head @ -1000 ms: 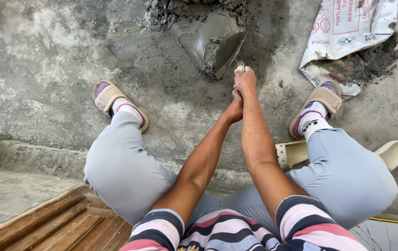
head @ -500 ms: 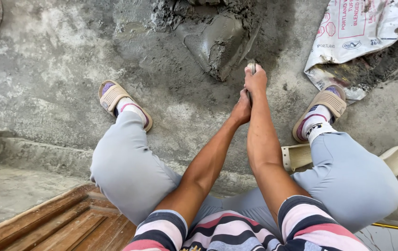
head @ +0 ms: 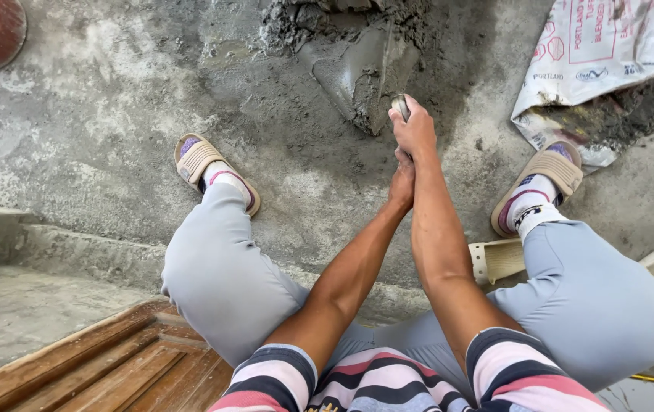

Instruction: Mixing cement on the floor using a trowel and hands

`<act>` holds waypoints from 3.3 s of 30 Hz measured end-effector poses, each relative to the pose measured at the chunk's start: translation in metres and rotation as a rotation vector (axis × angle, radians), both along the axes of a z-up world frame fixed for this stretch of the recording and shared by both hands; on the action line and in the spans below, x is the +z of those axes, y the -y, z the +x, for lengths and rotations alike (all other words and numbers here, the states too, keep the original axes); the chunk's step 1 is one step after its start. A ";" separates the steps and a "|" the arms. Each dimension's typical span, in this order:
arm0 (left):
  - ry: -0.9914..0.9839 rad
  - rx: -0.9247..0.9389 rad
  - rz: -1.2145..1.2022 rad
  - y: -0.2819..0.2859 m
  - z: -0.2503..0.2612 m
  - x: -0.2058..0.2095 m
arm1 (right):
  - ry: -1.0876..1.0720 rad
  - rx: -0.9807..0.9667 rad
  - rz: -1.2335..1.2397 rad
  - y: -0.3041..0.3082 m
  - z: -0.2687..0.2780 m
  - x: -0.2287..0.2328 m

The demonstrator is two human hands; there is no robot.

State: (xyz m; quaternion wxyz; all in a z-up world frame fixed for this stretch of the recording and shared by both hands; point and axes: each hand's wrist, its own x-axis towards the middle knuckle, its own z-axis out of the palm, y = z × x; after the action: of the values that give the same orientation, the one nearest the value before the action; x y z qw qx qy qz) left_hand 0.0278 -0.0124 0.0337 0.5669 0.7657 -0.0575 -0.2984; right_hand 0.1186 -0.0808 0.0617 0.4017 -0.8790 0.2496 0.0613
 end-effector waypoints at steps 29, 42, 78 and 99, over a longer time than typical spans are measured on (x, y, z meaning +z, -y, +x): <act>0.023 0.184 -0.027 -0.014 -0.002 0.090 | 0.029 0.137 0.042 -0.034 0.014 0.035; 0.004 0.071 0.106 0.008 0.009 -0.004 | -0.119 -0.175 -0.093 0.047 0.013 -0.070; -0.108 0.216 0.118 0.014 0.002 -0.016 | -0.148 -0.117 -0.130 0.069 0.021 -0.056; -0.679 0.715 -0.788 -0.009 0.064 0.029 | -0.020 -0.015 -0.003 -0.065 -0.006 0.053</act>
State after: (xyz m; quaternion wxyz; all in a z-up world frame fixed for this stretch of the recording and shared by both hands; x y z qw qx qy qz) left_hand 0.0918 -0.0029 0.0629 0.8577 0.3337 0.2797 -0.2734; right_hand 0.1131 -0.0154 0.1144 0.3986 -0.8770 0.2601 0.0668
